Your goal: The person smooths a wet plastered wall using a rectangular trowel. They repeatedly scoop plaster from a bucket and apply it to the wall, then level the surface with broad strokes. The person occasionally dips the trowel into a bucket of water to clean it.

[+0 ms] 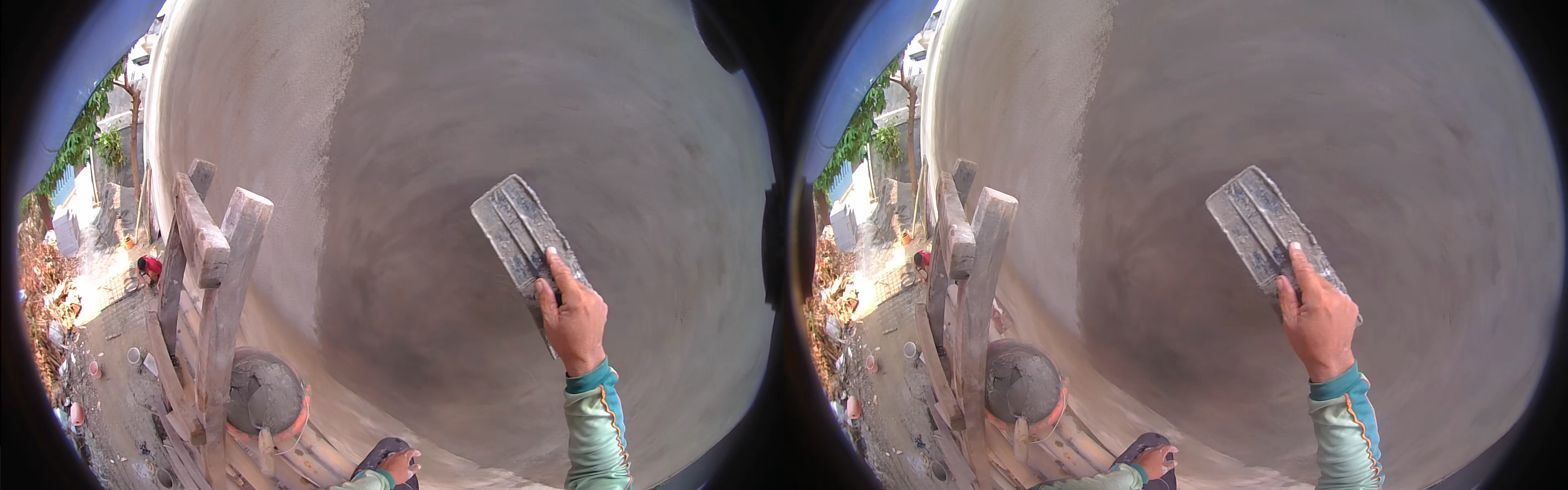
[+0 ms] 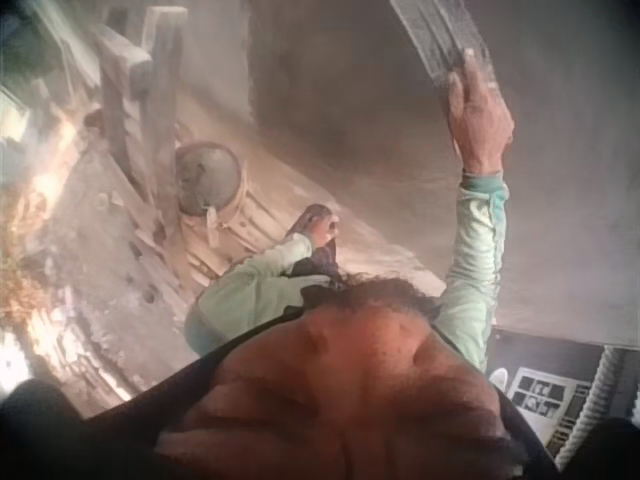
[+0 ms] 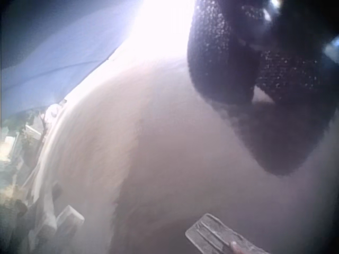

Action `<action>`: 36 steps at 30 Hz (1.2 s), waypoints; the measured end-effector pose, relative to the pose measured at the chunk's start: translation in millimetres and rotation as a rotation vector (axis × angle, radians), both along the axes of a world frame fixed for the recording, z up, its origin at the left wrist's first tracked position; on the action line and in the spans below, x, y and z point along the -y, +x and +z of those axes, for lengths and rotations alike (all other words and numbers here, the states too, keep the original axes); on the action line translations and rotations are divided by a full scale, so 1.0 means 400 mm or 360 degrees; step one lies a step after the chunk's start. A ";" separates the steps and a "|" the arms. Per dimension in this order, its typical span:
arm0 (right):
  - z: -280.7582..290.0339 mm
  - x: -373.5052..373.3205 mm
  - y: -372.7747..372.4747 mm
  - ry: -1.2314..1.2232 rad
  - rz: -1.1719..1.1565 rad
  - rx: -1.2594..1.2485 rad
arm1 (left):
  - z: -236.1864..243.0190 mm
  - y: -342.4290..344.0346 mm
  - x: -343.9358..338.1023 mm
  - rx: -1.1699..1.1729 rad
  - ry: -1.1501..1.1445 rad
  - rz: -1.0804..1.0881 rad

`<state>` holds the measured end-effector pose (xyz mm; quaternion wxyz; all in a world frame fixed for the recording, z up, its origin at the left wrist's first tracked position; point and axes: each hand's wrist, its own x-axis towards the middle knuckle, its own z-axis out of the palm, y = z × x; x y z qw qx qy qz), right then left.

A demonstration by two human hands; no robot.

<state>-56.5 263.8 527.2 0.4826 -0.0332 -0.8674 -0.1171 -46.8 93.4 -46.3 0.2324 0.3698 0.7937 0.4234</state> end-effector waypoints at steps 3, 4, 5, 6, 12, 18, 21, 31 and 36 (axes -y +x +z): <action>0.153 0.010 -0.021 -0.0077 -0.0122 -0.0116 | 0.007 0.014 -0.012 -0.0022 -0.0092 -0.0026; 0.184 0.010 -0.036 -0.0078 -0.0170 -0.0130 | 0.050 0.013 -0.007 0.0042 -0.0147 -0.0068; 0.207 0.024 -0.064 -0.0102 -0.0217 -0.0084 | 0.073 0.013 -0.001 0.0102 -0.0197 -0.0101; 0.210 0.032 -0.107 -0.0006 -0.0230 -0.0035 | 0.064 0.011 0.003 0.0083 -0.0144 -0.0078; 0.142 0.185 -0.422 0.0211 -0.0223 0.0330 | -0.040 0.009 0.005 0.0027 0.0035 0.0029; 0.023 0.239 -0.640 0.0381 -0.0100 0.0576 | -0.006 -0.002 0.005 0.0067 0.0111 0.0043; -0.035 0.297 -0.623 0.0615 -0.0109 0.1002 | 0.043 -0.016 0.030 0.0185 0.0096 0.0120; 0.228 0.210 -0.275 0.1046 -0.0708 0.0651 | 0.027 -0.004 0.015 0.0155 0.0146 0.0097; 0.249 0.239 -0.187 0.0957 -0.0752 0.0487 | 0.013 -0.008 0.035 0.0227 0.0178 0.0151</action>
